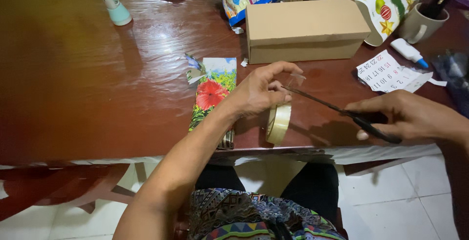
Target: The person folds the top flap of a floral-patterned gift-wrapped package and secures it with clear tape. They then cut a piece of tape with scissors and apply it to the package, placing the finished item on a stack of other wrapped gifts.
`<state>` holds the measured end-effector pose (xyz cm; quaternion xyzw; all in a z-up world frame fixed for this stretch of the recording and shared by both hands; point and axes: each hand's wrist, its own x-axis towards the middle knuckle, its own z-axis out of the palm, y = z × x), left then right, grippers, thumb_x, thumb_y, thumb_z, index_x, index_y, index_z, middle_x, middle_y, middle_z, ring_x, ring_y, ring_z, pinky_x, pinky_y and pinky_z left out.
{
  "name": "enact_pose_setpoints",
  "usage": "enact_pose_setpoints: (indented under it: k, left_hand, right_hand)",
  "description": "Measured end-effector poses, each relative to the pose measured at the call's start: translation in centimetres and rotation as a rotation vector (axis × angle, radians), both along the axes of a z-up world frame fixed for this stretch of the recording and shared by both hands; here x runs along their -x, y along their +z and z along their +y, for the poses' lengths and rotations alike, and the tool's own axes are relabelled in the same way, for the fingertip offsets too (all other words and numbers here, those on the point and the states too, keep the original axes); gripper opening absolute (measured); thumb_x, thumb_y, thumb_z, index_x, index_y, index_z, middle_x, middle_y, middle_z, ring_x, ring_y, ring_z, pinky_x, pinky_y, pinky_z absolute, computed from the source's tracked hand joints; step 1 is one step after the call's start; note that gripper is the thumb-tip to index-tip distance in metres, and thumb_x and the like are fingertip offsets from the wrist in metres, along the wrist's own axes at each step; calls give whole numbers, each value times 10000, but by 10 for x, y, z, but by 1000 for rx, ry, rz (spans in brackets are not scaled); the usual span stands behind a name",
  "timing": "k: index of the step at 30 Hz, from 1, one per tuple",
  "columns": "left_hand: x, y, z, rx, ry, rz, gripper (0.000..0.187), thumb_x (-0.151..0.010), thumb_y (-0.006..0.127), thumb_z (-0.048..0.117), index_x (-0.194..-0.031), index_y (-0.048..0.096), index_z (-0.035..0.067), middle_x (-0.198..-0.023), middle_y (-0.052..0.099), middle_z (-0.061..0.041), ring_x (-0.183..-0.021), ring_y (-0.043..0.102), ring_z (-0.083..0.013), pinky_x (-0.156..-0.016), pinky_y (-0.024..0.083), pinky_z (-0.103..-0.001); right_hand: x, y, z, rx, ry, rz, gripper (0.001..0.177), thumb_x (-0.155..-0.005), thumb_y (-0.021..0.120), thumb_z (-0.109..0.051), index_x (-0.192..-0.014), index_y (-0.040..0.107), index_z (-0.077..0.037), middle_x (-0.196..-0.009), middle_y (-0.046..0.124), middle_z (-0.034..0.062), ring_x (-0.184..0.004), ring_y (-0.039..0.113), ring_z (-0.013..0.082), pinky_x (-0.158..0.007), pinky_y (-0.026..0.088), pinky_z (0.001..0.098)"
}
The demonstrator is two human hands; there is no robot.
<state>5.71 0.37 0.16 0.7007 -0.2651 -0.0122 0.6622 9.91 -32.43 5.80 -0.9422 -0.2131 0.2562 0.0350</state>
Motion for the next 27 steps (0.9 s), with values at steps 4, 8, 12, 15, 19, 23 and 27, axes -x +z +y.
enact_pose_setpoints:
  k: [4,8,12,15,19,23,27]
  left_hand:
    - [-1,2,0,-27,-8,-52,529,-855,685,-84,-1358,584,44,-1223,667,-54,-992,645,-86,-865,572,-265]
    - [-2,4,0,-6,-48,3,534,-846,683,-89,-1347,569,55,-1245,681,-51,-1045,677,-100,-879,592,-277]
    - [-1,5,1,-25,-39,17,546,-844,696,-94,-1355,572,55,-1215,685,-69,-1037,682,-123,-874,596,-293]
    - [-1,5,0,-44,-22,37,548,-842,699,-88,-1356,574,55,-1208,683,-74,-1024,686,-130,-866,598,-296]
    - [-2,4,-1,-6,-50,11,538,-851,696,-96,-1353,570,50,-1252,669,-70,-1090,682,-131,-911,599,-298]
    - [-3,1,2,-12,-38,24,545,-844,687,-101,-1355,571,48,-1234,667,-66,-1038,688,-135,-889,603,-295]
    - [-6,-1,2,45,-67,-22,547,-845,705,-117,-1353,576,38,-1264,652,-62,-1052,680,-132,-917,603,-295]
  right_hand:
    - [4,5,9,-80,-6,-9,666,-819,798,-427,-1435,639,-231,-893,824,21,-671,752,159,-563,573,364]
    - [4,6,10,-58,54,-43,676,-806,818,-422,-1429,645,-223,-909,808,17,-695,751,157,-607,614,344]
    - [0,3,5,-24,32,-45,681,-788,860,-403,-1409,660,-208,-942,805,21,-754,765,163,-675,637,338]
    - [-3,-1,-2,-143,82,-43,653,-773,847,-389,-1361,661,-178,-949,812,14,-778,780,156,-717,623,330]
    - [-7,-4,-4,-114,77,-65,659,-769,857,-386,-1377,691,-193,-980,797,15,-814,778,159,-762,621,331]
    - [-1,2,4,-154,113,-56,631,-782,822,-376,-1357,666,-169,-956,794,23,-790,778,156,-715,631,325]
    - [9,11,16,-29,62,-82,697,-760,879,-388,-1396,660,-204,-1015,796,22,-780,759,171,-693,623,334]
